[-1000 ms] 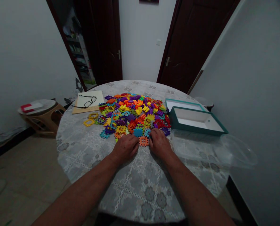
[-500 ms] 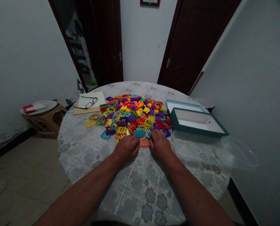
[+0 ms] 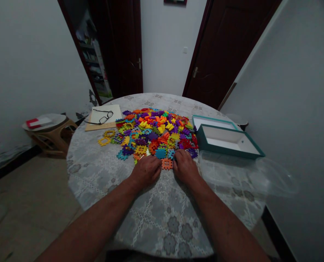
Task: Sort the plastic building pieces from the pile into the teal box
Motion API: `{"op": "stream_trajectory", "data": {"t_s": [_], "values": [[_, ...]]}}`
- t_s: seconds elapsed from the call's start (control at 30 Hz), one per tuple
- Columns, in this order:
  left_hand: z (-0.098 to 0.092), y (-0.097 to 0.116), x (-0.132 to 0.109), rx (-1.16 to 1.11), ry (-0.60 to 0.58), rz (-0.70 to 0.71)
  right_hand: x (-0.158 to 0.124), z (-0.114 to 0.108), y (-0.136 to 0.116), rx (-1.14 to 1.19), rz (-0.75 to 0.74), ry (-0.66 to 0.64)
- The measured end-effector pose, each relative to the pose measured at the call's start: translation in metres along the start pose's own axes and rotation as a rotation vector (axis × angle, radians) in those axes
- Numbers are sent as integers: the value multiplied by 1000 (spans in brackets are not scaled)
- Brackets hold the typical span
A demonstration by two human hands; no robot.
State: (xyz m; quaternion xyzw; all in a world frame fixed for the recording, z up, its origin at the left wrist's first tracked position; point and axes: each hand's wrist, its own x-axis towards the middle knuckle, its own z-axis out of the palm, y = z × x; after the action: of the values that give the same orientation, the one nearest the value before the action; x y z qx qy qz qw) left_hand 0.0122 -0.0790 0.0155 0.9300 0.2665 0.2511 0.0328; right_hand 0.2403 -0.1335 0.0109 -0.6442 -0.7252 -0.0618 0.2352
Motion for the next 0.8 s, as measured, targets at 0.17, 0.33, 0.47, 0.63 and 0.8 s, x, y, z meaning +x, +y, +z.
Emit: {"op": "stream_trajectory", "data": {"t_s": [0.17,0.33,0.47,0.63,0.8], "values": [[-1,1,0,22,-17,-1,1,3,3,44,15,47],[0,0,0,26,-21,8,4,3,12,174,39,163],[-1,0,-1,35,-26,3,4,3,16,203,76,196],[-2,1,-1,48,-35,2,5,4,15,190,82,162],[-2,1,-2,42,-35,7,4,6,13,168,54,134]]}}
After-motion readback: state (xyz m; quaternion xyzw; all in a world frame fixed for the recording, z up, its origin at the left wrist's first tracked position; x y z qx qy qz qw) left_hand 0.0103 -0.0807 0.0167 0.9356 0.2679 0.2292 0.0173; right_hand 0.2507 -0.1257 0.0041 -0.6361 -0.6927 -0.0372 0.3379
